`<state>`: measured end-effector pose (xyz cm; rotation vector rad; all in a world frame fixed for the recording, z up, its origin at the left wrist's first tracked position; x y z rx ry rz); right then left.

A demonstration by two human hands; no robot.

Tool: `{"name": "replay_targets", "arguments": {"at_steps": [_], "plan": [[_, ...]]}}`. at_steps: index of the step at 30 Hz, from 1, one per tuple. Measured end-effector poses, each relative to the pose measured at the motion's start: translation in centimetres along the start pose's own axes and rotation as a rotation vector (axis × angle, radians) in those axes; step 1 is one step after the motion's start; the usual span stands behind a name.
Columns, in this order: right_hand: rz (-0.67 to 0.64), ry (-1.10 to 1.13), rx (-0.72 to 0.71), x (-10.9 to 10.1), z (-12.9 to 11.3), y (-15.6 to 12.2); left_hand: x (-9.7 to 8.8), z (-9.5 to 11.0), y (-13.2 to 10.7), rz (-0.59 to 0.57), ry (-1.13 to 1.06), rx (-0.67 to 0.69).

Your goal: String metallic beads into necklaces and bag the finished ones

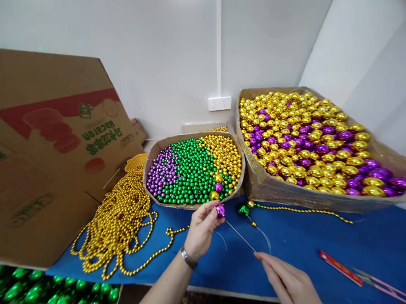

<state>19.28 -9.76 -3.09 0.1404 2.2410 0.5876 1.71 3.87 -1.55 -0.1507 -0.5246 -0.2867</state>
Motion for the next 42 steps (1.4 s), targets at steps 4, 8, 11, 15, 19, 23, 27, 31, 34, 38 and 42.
{"name": "replay_targets", "arguments": {"at_steps": [4,8,11,15,19,23,27,31,34,38,42], "plan": [[-0.013,-0.019,0.021,0.1,0.3,0.2,0.1,-0.1,-0.1,-0.007,-0.004,-0.007],[-0.025,-0.037,0.005,0.5,0.6,0.0,0.0,-0.2,-0.5,-0.015,0.067,0.019],[-0.021,-0.063,0.002,0.9,0.9,-0.3,-0.2,0.0,-1.1,-0.007,0.213,0.118],[-0.011,-0.093,-0.021,1.4,0.9,-0.4,-0.1,0.0,-2.1,-0.051,0.3,0.184],[-0.005,-0.079,-0.056,1.7,0.6,0.0,0.1,-1.0,-2.7,-0.105,0.215,0.037],[-0.027,-0.024,-0.062,2.3,0.4,0.5,0.3,-2.3,-3.4,-0.108,0.102,-0.05],[0.002,0.005,-0.052,2.4,0.6,0.6,0.3,-2.4,-3.6,-0.155,0.117,-0.025],[0.053,0.027,-0.032,2.0,1.4,0.3,-1.2,0.7,-1.8,-0.11,0.448,0.146],[0.09,-0.008,-0.047,1.9,1.8,0.1,-3.0,3.8,1.3,0.027,1.023,0.357],[0.1,-0.042,-0.05,2.3,1.9,0.1,-4.6,4.9,5.8,0.061,1.567,0.31],[0.131,-0.073,-0.096,2.4,1.4,0.2,-4.6,4.7,7.3,0.054,1.542,0.282]]}}
Point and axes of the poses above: each hand's wrist, its own y-axis towards the middle knuckle, its own x-axis out of the palm, z = x × y, the point moved 4 cm from there along y, towards the middle knuckle
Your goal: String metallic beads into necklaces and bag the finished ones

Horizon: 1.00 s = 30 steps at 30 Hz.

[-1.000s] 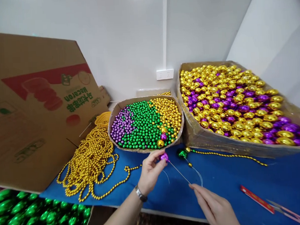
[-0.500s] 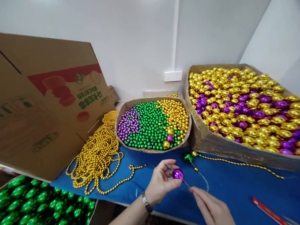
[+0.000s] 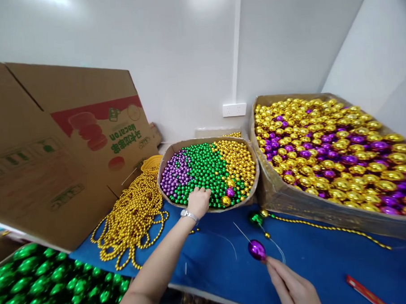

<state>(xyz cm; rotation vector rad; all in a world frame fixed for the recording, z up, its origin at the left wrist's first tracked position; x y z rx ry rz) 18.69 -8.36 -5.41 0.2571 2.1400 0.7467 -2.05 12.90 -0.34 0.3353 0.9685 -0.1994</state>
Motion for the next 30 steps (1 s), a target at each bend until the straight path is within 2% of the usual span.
{"name": "replay_targets", "arguments": {"at_steps": [2,3,4,8,10,12,17,22,26,30], "plan": [[0.004,-0.005,-0.009,-0.1,-0.2,0.2,0.1,0.5,-0.5,-0.004,-0.049,-0.001],[0.004,-0.002,-0.012,-0.1,-0.3,0.3,0.1,0.8,-1.1,-0.014,-0.145,-0.013],[0.004,0.003,-0.013,-0.2,-0.5,0.5,0.2,1.1,-1.7,-0.033,-0.307,-0.036],[0.003,-0.006,-0.007,-0.2,-0.9,0.9,1.2,2.8,-4.8,-0.183,-1.197,-0.213],[0.012,-0.019,-0.016,-0.2,-1.1,1.0,1.6,3.7,-6.0,-0.243,-1.387,-0.278],[0.027,-0.032,-0.03,-0.2,-1.2,1.0,1.9,4.3,-6.6,-0.269,-1.446,-0.314],[0.029,-0.079,-0.046,-0.3,-1.2,1.0,2.3,4.8,-7.0,-0.266,-1.416,-0.312],[0.039,-0.134,-0.052,-0.3,-1.1,1.0,1.8,5.0,-7.4,-0.15,-1.229,-0.163],[0.072,-0.171,-0.048,-0.3,-1.1,0.9,0.8,5.4,-6.5,-0.096,-0.93,0.027],[0.097,-0.208,-0.053,-0.4,-0.8,0.7,0.4,5.3,-3.5,0.072,-0.347,0.192]]}}
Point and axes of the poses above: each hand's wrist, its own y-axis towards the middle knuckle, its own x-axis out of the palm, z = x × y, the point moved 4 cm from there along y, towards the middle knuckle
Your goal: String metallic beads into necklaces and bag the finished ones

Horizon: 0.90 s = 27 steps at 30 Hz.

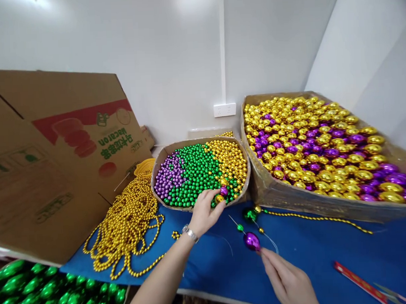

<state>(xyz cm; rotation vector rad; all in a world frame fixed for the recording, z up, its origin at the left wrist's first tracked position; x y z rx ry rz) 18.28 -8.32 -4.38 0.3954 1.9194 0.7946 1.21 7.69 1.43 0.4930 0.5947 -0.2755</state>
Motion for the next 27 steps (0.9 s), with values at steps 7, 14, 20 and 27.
{"name": "replay_targets", "arguments": {"at_steps": [7,14,20,27], "plan": [[-0.009,-0.025,0.006,0.1,0.4,-0.2,1.5,-1.8,1.7,-0.032,-0.068,-0.139],[-0.021,0.02,0.05,0.3,0.4,-0.3,1.4,-0.9,-2.0,-0.138,-1.25,-0.55],[-0.071,0.039,0.043,0.2,0.1,-0.3,1.5,-0.6,-2.9,-0.157,-1.285,-0.558],[-0.072,0.032,0.024,0.4,0.1,-0.3,1.9,-0.1,-3.5,-0.183,-1.098,-0.482]]}}
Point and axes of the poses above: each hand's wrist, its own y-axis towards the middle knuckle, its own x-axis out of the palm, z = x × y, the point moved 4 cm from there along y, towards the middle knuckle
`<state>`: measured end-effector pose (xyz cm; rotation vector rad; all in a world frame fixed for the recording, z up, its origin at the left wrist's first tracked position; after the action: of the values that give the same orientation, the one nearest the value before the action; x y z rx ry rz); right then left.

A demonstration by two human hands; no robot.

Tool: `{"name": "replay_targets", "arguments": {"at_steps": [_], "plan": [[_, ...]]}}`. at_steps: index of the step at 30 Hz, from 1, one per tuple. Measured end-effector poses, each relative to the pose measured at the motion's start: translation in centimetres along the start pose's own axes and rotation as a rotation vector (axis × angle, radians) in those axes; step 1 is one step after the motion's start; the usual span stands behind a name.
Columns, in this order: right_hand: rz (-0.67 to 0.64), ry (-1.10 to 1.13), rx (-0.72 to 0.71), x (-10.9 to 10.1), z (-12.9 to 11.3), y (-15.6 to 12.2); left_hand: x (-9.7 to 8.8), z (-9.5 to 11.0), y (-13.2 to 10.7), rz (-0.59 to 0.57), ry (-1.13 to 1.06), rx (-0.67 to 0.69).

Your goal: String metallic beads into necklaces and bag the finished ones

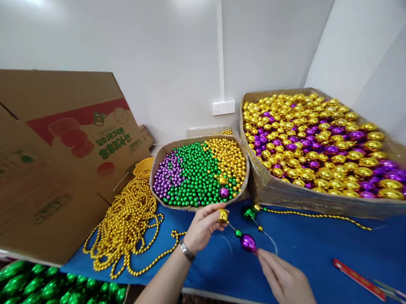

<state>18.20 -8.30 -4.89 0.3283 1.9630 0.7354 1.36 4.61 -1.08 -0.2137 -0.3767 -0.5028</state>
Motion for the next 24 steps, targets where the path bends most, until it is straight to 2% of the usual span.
{"name": "replay_targets", "arguments": {"at_steps": [3,7,16,24], "plan": [[-0.001,0.032,0.059,0.1,-0.1,0.2,0.5,-0.6,-0.6,-0.027,0.088,0.055],[-0.092,0.164,0.196,0.3,0.1,0.3,0.9,-1.4,-1.2,-0.038,0.039,0.051],[-0.08,0.284,0.204,0.2,0.8,-0.3,1.2,-1.9,-1.7,0.008,-0.204,-0.001],[-0.073,0.309,0.258,0.3,0.7,-0.2,0.7,-2.0,-1.8,0.038,-0.214,-0.001]]}}
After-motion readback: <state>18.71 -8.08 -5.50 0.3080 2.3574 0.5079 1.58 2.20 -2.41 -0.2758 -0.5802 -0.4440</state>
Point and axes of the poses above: each hand's wrist, its own y-axis towards the middle knuckle, its own x-axis out of the palm, z = x × y, the point moved 4 cm from there along y, towards the middle knuckle
